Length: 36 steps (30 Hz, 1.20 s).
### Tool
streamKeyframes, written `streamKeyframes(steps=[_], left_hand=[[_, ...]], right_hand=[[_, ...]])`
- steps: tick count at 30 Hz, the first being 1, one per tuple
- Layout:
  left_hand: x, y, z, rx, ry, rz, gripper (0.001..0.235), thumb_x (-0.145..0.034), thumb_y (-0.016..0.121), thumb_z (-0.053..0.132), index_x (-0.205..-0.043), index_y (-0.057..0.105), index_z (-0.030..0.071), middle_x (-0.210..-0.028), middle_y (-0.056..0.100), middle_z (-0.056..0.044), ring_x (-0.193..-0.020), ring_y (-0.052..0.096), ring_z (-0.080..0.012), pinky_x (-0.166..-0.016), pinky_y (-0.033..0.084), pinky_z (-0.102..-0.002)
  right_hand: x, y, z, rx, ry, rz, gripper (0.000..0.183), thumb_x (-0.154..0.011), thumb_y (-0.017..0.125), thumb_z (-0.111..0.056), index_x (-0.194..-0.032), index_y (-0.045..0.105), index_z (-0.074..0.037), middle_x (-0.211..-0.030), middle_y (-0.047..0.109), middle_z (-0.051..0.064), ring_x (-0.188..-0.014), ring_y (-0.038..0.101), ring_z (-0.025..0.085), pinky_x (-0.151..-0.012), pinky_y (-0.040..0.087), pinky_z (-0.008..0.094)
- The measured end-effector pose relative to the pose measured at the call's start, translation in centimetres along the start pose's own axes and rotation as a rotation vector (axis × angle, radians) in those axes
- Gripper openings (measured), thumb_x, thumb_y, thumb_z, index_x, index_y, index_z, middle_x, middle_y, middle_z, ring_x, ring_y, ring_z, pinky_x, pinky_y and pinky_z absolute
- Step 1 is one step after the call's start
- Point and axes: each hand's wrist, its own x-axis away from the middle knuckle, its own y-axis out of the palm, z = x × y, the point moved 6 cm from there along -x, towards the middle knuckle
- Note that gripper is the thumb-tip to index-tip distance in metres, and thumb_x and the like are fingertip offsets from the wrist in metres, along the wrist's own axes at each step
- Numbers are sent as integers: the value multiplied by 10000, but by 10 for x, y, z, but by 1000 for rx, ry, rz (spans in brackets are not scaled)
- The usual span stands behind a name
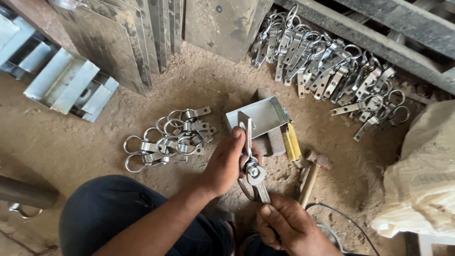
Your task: The person assembles metal clamp components by threading a pin through a U-bolt and bracket, tightening the connection using a wrench, and finally spot-welding the assembly together.
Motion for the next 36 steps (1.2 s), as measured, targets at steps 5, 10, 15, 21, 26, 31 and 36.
streamKeyframes(steps=[5, 10, 15, 21, 26, 31, 36], left_hand=[[1, 0, 4, -2, 0, 0, 670, -1107, 285, 601, -933, 662, 75, -652, 511, 76, -549, 504, -33, -516, 438, -222], [1, 1, 4, -72, -86, -28, 702, -1079, 281, 623, -862, 667, 78, -571, 493, 67, -471, 471, -46, -450, 391, -238], [8, 1, -8, -321, -484, -285, 743, -993, 253, 688, -716, 621, 105, -584, 636, 78, -435, 503, -81, -488, 498, -289], [24, 12, -18, -1000, -801, -578, 778, -984, 349, 705, -527, 532, 102, -430, 442, 18, -359, 412, -81, -418, 422, -338], [4, 0, -16, -809, -565, -204, 684, -1027, 339, 643, -678, 553, 95, -494, 357, 67, -382, 266, -95, -375, 285, -301], [-9, -17, -19, -376, -292, 108, 496, -1034, 349, 620, -1057, 608, 198, -640, 494, 55, -493, 411, -52, -413, 369, -258], [-1, -11, -32, 8, -397, 106, 672, -1059, 326, 641, -1062, 572, 16, -680, 495, 29, -505, 396, -64, -435, 390, -265]], right_hand=[[3, -2, -4, 116, -76, 18, 258, -1052, 456, -200, -871, 551, -43, -597, 519, 27, -473, 456, 115, -429, 387, 270], [6, -12, -7, 331, -18, 30, 299, -1071, 480, -190, -842, 585, -30, -589, 536, 29, -488, 486, 111, -457, 421, 274], [21, -23, -31, 856, -374, 47, 177, -976, 619, -206, -999, 717, -60, -626, 671, 32, -472, 610, 107, -429, 514, 306], [31, -40, -56, 1079, -451, 49, 170, -942, 671, -208, -930, 805, -104, -805, 822, 42, -583, 741, 122, -564, 592, 306], [33, -52, -77, 1174, -493, 321, 145, -900, 718, -204, -930, 815, -100, -785, 817, 52, -525, 713, 145, -465, 559, 289], [37, -73, -74, 1092, -321, 722, 217, -932, 643, -206, -1006, 794, -69, -734, 762, 67, -487, 661, 174, -445, 505, 314], [72, -43, -61, 534, -1012, 838, 259, -1058, 516, -196, -1142, 691, -25, -869, 726, 126, -647, 723, 156, -569, 590, 267]])
